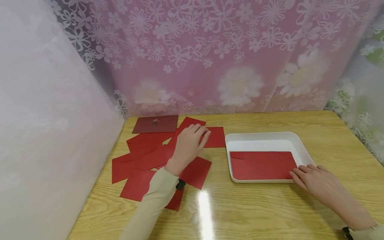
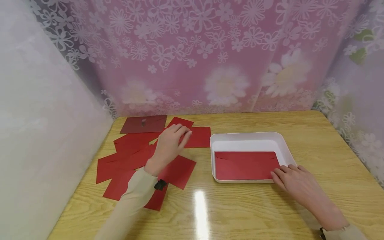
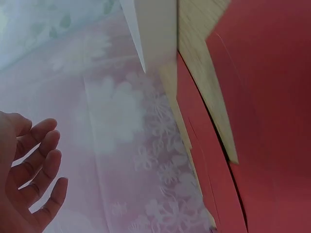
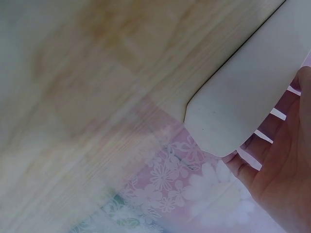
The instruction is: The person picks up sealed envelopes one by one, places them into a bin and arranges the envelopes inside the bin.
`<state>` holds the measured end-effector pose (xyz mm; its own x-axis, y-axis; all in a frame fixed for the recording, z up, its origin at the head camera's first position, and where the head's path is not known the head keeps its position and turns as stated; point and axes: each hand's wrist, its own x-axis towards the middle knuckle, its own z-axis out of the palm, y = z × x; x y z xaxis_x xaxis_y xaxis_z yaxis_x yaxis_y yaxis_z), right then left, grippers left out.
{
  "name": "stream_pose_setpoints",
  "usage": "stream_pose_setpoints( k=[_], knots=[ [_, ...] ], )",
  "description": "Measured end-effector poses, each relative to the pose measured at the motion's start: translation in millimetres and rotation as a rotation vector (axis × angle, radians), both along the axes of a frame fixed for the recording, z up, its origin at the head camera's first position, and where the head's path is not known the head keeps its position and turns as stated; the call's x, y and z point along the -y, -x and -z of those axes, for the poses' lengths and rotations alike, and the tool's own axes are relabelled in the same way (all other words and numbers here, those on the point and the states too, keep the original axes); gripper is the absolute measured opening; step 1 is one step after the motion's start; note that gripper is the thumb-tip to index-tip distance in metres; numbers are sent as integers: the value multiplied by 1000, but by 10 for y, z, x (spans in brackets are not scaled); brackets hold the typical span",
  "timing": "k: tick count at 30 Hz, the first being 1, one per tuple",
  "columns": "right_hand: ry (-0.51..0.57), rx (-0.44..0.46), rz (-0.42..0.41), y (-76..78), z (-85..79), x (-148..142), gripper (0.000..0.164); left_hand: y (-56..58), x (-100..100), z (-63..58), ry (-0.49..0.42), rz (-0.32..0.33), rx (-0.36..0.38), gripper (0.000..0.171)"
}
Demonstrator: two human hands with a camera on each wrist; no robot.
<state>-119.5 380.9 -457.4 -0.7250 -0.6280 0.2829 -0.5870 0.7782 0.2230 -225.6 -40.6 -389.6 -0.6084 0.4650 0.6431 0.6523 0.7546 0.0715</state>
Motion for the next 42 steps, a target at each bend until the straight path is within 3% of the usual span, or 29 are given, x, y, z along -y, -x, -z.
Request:
stream_pose_setpoints(
  k=[4,10,15,16,18,20,22,23,26,30,32,39,42],
  knots=[
    [-16,-22,-38,-7,-1,-19,85,-4,235,46,2,-15,16,17],
    [-43,-13,-51,-12,-2,-23,87,-82,628,78,-17,-37,73,14],
    [-52,28,-15,-27,-6,-4,22,-189,946,128,-6,-75,147,13],
    [-58,24,-14,-29,-8,-1,17,-206,1006,145,1,-85,171,13],
    [-57,25,-7,-27,-7,2,20,-249,1119,170,23,-109,223,13],
    [-51,26,-6,-27,-7,3,34,-294,1222,190,44,-133,276,13],
    [-40,10,-6,-21,-4,2,67,-342,1319,219,61,-154,336,14],
    [-34,13,-5,-21,-2,1,74,-370,1365,232,67,-160,368,14],
    [-28,1,-12,-19,-2,3,76,-435,1498,307,78,-171,462,16],
    [-28,-7,-16,-14,-1,10,92,-507,1651,383,95,-191,574,20],
    [-32,-2,-16,-17,-2,12,90,-540,1716,400,107,-204,610,23],
    [-55,17,-11,-36,-10,11,24,-622,1873,422,147,-206,675,36],
    [-66,7,-23,-31,-10,4,22,-636,1901,438,149,-207,691,39]
  ],
)
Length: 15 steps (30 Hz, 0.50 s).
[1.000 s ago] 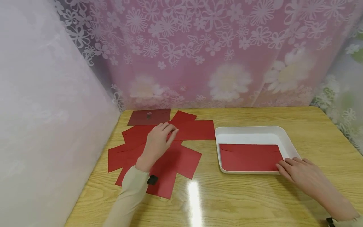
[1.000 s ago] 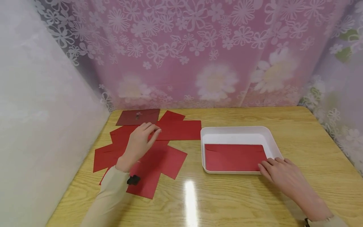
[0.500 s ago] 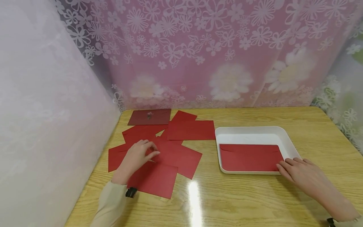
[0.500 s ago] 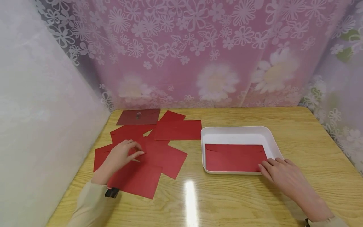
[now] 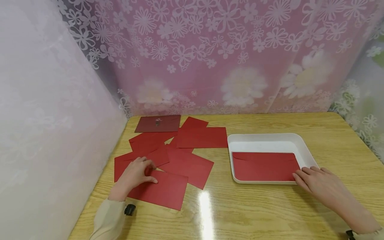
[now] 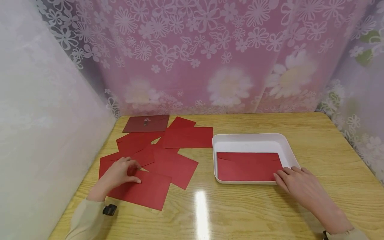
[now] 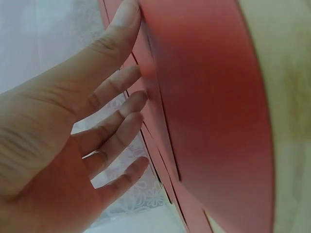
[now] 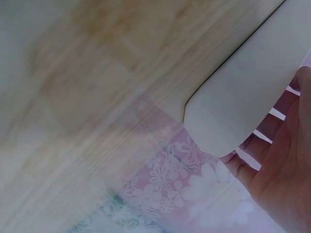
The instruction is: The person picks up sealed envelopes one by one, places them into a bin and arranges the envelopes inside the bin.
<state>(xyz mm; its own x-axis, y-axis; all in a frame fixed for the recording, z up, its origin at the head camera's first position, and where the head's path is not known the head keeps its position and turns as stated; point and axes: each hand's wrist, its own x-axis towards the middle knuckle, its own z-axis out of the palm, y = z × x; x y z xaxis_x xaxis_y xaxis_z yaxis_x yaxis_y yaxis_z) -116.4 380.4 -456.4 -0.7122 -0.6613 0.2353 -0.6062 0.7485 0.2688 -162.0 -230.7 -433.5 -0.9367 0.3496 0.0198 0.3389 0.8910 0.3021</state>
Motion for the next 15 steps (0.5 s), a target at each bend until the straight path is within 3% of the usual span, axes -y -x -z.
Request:
stream_pose_setpoints(
  k=[5,10,13,15],
  knots=[
    [4,-9,-11,9,8,-16,22,6,1,44,-2,-6,5,40],
    [6,-10,-16,14,7,-19,60,23,-21,71,-1,-7,40,43],
    [-1,-13,-19,15,4,-18,50,29,-44,64,-36,5,82,45],
    [-14,-17,-28,11,1,-19,33,34,-64,60,-77,19,117,46]
  ],
)
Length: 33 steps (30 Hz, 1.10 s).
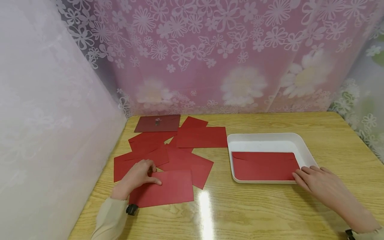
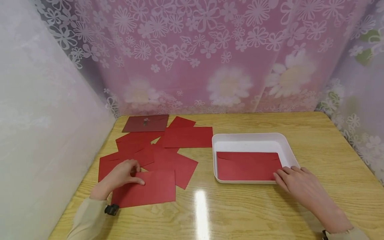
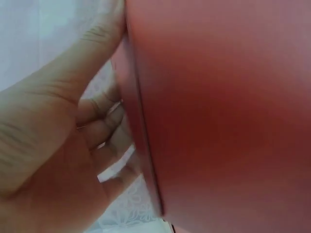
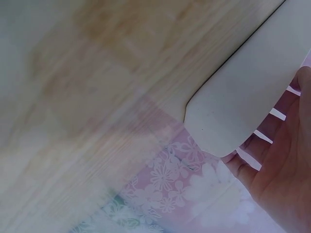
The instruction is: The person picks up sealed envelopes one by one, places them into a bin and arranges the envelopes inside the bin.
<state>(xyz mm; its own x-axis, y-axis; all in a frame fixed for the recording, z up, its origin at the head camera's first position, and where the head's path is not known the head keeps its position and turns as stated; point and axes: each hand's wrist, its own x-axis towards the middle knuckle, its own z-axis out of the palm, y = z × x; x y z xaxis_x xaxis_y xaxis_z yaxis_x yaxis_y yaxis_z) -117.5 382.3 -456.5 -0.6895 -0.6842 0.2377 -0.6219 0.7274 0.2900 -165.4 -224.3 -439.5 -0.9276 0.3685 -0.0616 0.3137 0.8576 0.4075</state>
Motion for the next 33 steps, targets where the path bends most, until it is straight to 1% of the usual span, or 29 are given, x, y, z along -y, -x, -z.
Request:
stream_pose_setpoints(
  k=[2,3,6,7,10,11,12,18,23,26,29,33],
  knots=[
    [-5,2,0,-1,-1,2,23,8,-23,1,-42,1,28,45],
    [-9,2,-3,-1,-2,2,23,14,-35,2,-61,3,29,43],
    [-6,8,-1,0,-2,5,21,36,-67,16,-82,5,-22,30],
    [0,8,3,2,-1,6,31,41,-78,15,-87,7,-52,24],
    [22,5,14,13,5,8,76,49,-120,-7,-97,22,-151,10],
    [33,3,18,16,6,10,88,50,-138,-19,-100,28,-186,8],
    [43,1,22,19,6,14,91,50,-158,-31,-100,36,-223,6],
    [69,-6,30,26,0,24,93,60,-269,-103,-42,57,-467,12],
    [48,-14,20,21,1,19,93,119,-351,-184,29,91,-636,17],
    [63,-7,26,23,7,14,93,161,-413,-258,53,110,-693,18],
    [68,-4,30,24,9,13,93,198,-490,-338,57,123,-725,17],
    [73,3,32,26,3,16,94,259,-595,-413,54,148,-768,17]
  ],
)
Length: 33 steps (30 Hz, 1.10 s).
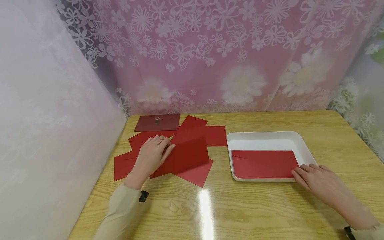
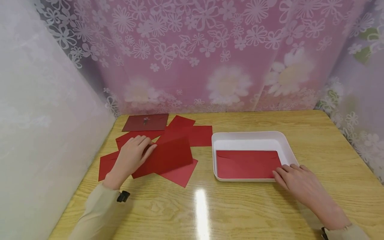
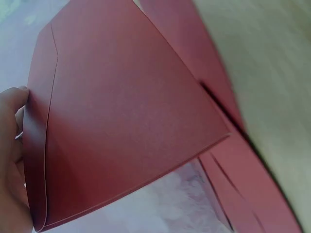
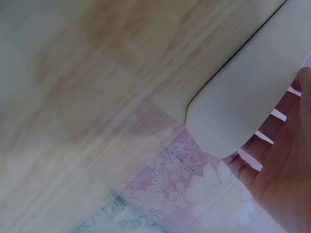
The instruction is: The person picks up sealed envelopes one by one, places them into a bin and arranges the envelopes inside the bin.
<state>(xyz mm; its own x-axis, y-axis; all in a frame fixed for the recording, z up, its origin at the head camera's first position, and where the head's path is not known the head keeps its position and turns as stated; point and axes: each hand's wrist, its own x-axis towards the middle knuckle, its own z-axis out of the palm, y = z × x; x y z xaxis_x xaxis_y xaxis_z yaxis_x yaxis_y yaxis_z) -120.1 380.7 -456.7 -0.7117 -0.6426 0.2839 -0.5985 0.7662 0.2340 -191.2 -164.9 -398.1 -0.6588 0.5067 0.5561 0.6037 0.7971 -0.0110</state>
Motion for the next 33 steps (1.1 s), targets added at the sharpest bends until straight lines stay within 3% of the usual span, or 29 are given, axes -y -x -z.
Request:
stream_pose_setpoints(
  k=[16,22,27,33],
  knots=[
    [5,-24,-12,5,-3,-11,88,230,-649,-365,-88,117,-42,17],
    [-37,-35,-44,-10,7,-32,75,387,-1060,-469,-123,205,-46,17],
    [-13,-37,-31,-4,22,-24,83,525,-1421,-512,-116,236,-41,17],
    [9,-39,-11,-3,36,-25,86,643,-1849,-480,-102,264,-36,18]
  ],
)
